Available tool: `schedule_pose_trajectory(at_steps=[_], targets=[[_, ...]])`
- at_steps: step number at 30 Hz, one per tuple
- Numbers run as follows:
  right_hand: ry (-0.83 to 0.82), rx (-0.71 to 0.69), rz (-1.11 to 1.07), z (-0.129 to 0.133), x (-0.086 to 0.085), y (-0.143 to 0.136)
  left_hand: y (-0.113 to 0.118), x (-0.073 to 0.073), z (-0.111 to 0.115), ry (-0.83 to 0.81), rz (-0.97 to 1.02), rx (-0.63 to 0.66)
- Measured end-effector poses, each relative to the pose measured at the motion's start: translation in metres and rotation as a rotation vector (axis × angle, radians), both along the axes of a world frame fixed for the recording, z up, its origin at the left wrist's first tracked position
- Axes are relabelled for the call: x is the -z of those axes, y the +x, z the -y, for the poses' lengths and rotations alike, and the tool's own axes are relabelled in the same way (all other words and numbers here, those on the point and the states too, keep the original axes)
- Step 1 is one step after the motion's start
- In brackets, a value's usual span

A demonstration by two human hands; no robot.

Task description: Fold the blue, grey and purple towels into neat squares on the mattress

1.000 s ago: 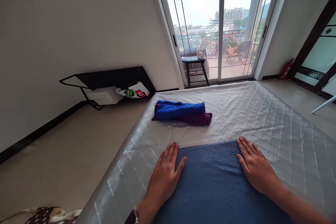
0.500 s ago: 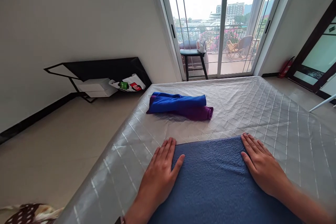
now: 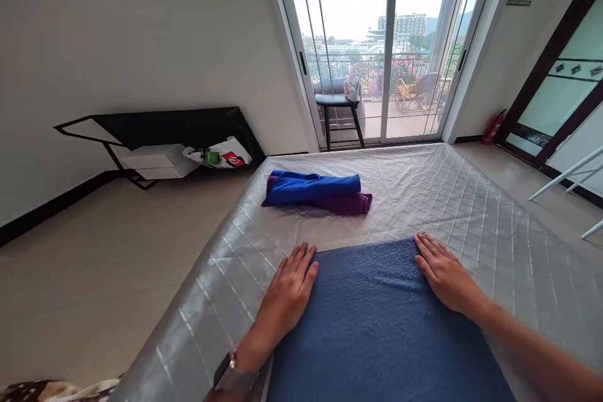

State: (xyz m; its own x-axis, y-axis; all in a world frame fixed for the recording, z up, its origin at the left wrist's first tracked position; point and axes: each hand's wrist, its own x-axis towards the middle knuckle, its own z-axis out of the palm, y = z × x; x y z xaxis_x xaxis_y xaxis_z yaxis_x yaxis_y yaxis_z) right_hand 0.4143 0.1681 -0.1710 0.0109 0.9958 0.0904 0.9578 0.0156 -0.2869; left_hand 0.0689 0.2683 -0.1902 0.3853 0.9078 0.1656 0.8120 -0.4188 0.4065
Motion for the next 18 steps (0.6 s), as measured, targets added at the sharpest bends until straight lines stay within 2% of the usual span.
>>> schedule_pose_trajectory(at_steps=[4,8,11,14,18], targets=[[0.04,0.053,-0.096,-0.017,-0.017,0.015,-0.003,-0.005,-0.008,-0.013,0.145,-0.015],[0.071,0.053,-0.194,-0.038,-0.026,0.027,-0.003,-0.021,-0.023,-0.03,0.073,-0.036],[0.01,0.028,-0.304,-0.049,-0.03,0.035,-0.003,-0.04,-0.039,-0.138,-0.046,-0.006],[0.01,0.007,-0.397,-0.062,-0.031,0.045,0.0,-0.057,-0.056,-0.253,-0.062,0.082],[0.067,0.011,-0.402,-0.093,-0.028,0.06,0.012,-0.063,-0.084,-0.289,0.062,0.105]])
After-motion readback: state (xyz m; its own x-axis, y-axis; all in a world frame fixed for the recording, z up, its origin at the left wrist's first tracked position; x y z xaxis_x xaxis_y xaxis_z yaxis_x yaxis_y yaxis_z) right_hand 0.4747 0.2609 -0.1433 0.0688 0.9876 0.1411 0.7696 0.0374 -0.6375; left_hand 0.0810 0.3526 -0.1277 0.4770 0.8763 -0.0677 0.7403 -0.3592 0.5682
